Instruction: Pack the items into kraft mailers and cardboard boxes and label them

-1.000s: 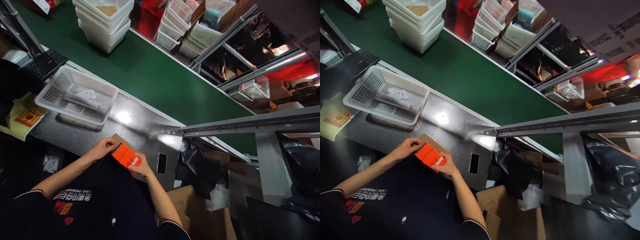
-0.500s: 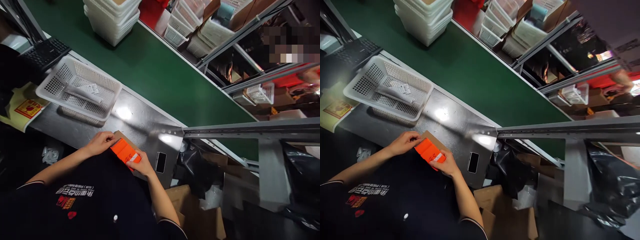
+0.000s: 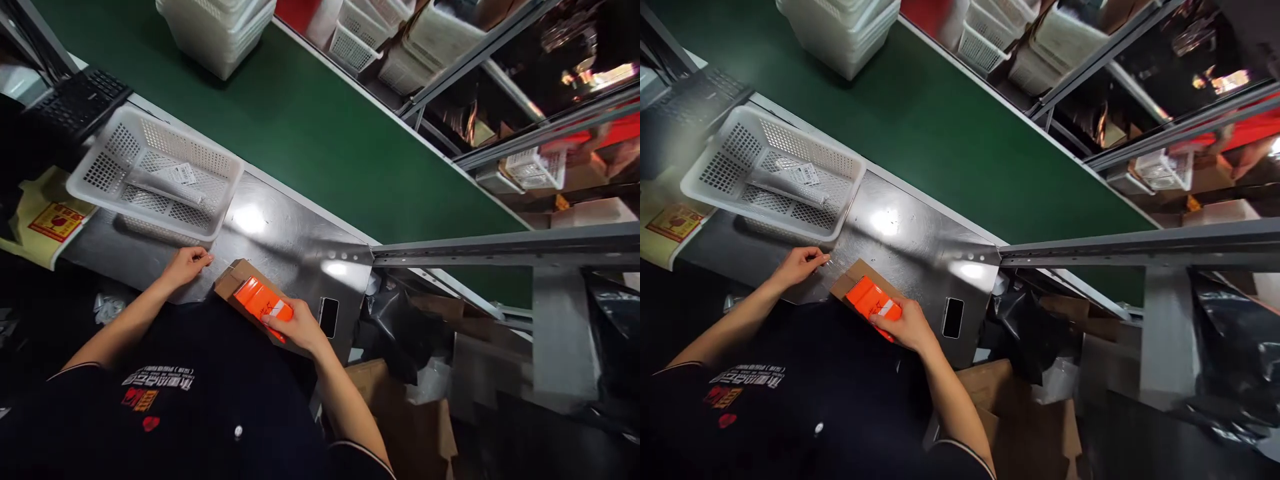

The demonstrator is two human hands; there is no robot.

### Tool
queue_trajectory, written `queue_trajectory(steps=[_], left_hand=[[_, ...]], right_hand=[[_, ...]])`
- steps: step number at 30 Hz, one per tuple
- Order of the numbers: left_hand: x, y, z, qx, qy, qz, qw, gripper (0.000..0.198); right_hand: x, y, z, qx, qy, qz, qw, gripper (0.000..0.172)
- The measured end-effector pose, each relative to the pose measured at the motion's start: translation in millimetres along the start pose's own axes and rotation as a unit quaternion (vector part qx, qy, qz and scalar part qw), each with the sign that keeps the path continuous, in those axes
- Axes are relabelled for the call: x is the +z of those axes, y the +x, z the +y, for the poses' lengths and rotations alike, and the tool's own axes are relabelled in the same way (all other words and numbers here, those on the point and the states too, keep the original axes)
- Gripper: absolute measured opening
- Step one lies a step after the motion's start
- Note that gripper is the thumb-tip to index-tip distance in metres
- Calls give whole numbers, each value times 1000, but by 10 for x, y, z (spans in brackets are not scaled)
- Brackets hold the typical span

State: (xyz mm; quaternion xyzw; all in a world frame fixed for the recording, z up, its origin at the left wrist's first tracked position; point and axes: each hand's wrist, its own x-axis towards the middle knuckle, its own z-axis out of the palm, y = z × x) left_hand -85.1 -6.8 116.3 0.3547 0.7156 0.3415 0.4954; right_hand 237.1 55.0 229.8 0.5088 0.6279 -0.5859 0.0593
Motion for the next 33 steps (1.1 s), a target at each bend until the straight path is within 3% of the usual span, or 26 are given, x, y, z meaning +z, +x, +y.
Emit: queue_trajectory(steps=[7, 12, 14, 17, 19, 23, 26, 30, 33], left_hand=[[233, 168, -312, -6, -72, 43, 996, 47], [649, 147, -453, -39, -89, -17, 995, 57], [733, 138, -510, -25, -43, -37, 998, 59], [681, 109, -558, -26, 91, -36, 995, 57], [598, 41, -539, -24, 114, -30, 993, 64], [566, -228, -461, 65, -45, -67, 995, 86], [652, -374, -538, 61, -130, -125, 982, 93], [618, -280, -714, 33, -152, -150, 976, 109], [436, -104, -611, 117, -120, -144, 975, 99]], right_hand=[[38, 167, -252, 11, -64, 5, 998, 47], [61, 178, -276, 22, -73, 12, 997, 46], [68, 177, -271, 25, -78, 12, 997, 47], [71, 177, -263, 18, -82, 14, 996, 48], [73, 177, -260, 14, -75, 17, 997, 46], [84, 173, -248, 14, -55, 18, 998, 43], [89, 164, -229, 3, -34, 19, 999, 41], [90, 145, -190, -21, -11, 17, 1000, 37], [93, 145, -148, -42, -4, 21, 999, 37]])
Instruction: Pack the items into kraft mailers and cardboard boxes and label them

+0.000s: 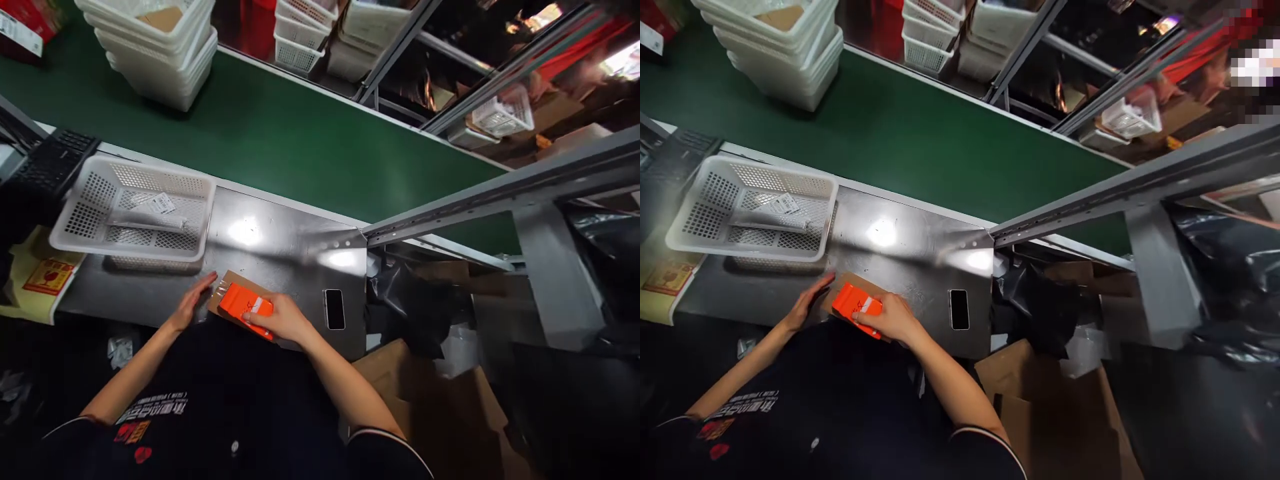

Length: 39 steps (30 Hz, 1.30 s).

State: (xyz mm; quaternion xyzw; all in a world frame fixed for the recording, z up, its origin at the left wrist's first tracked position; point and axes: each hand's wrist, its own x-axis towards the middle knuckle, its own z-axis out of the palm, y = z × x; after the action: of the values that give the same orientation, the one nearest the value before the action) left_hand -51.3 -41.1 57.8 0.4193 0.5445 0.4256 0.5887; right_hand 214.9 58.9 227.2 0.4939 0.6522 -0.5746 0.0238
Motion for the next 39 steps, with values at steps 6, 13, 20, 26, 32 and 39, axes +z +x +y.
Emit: queue_trajectory(steps=[6, 13, 20, 26, 32, 39], left_hand=[[-132, 332, 410, 73, 186, -160, 967, 86], [-166, 357, 406, 52, 245, -153, 956, 85], [-280, 265, 426, 125, 371, -142, 909, 81], [-127, 47, 609, 346, 602, -135, 707, 73], [16, 80, 554, 365, 643, -179, 649, 71], [20, 84, 538, 328, 661, -199, 645, 72]], right_hand=[[-13, -13, 59, -32, 34, -17, 999, 39], [-293, -468, 380, -30, 26, 16, 999, 43], [-527, -919, 1344, 80, 72, 15, 994, 30], [-110, -290, 1335, 6, 135, -34, 990, 29], [12, -5, 1376, -14, 135, -75, 988, 29], [-46, 9, 1761, 37, 47, -57, 997, 19]])
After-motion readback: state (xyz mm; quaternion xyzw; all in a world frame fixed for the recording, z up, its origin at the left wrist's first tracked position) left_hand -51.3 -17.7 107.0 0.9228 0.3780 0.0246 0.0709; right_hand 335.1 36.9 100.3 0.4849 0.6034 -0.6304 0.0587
